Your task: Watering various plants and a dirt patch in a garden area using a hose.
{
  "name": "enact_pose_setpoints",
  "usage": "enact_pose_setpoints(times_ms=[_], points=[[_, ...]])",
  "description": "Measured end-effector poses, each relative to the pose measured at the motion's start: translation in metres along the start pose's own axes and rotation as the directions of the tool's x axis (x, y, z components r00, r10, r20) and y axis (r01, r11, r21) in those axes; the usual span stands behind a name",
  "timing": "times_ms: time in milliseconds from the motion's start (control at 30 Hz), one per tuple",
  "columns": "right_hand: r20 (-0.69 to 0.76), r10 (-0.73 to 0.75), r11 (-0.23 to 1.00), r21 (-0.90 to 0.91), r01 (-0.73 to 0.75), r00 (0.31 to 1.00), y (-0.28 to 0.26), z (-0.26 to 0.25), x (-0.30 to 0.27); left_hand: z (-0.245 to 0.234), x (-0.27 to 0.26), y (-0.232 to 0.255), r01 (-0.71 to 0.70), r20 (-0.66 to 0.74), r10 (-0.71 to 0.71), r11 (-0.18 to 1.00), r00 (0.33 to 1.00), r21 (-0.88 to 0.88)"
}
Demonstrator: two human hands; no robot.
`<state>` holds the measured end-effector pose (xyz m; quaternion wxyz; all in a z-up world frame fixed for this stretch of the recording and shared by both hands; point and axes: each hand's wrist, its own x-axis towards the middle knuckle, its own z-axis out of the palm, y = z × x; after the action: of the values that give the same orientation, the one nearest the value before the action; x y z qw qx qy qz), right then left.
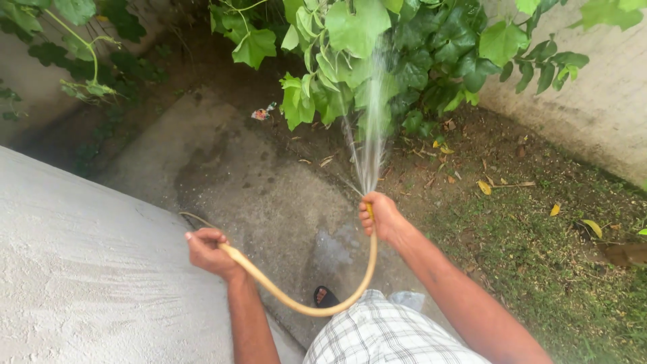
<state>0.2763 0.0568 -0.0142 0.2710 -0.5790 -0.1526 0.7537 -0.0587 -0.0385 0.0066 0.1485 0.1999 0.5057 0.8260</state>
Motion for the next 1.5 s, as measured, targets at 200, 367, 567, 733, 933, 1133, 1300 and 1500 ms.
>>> enact_pose_setpoints(times_ms=[200, 367, 567, 733, 933, 1133, 1300, 1500], points=[[-0.015, 0.048, 0.998, 0.034, -0.048, 0.999, 0.013, -0.043, 0.029, 0.021, -0.018, 0.006, 0.016, 0.08, -0.014, 0.999, 0.997, -0.03], [-0.03, 0.063, 0.995, 0.077, -0.06, 0.998, 0.019, -0.074, 0.038, 0.032, -0.026, 0.0, 0.037, 0.09, -0.033, 0.998, 0.995, -0.047], [-0.035, 0.091, 0.995, 0.032, -0.09, 0.995, 0.03, -0.083, 0.041, 0.039, -0.036, -0.002, 0.042, 0.102, -0.039, 0.999, 0.994, -0.03], [-0.011, 0.104, 0.993, -0.047, -0.105, 0.995, 0.037, -0.062, 0.038, 0.033, -0.032, -0.008, 0.018, 0.1, -0.013, 0.999, 0.995, -0.05], [0.08, -0.004, 0.995, -0.1, 0.012, 0.997, 0.016, -0.015, 0.014, 0.02, -0.021, 0.001, 0.014, 0.061, -0.011, 0.998, 0.998, -0.058], [0.131, -0.089, 0.985, -0.138, 0.107, 0.987, -0.014, 0.038, 0.0, 0.01, -0.008, 0.015, 0.013, -0.002, -0.013, 0.996, 1.0, -0.09], [0.166, 0.017, 0.999, -0.048, -0.009, 0.986, -0.021, 0.064, 0.03, 0.003, 0.01, 0.014, 0.017, -0.055, -0.025, 0.988, 0.998, -0.152], [0.184, 0.125, 0.991, -0.078, -0.113, 0.975, -0.005, 0.094, 0.067, -0.001, 0.037, 0.022, 0.057, -0.12, -0.076, 0.987, 0.99, -0.153]])
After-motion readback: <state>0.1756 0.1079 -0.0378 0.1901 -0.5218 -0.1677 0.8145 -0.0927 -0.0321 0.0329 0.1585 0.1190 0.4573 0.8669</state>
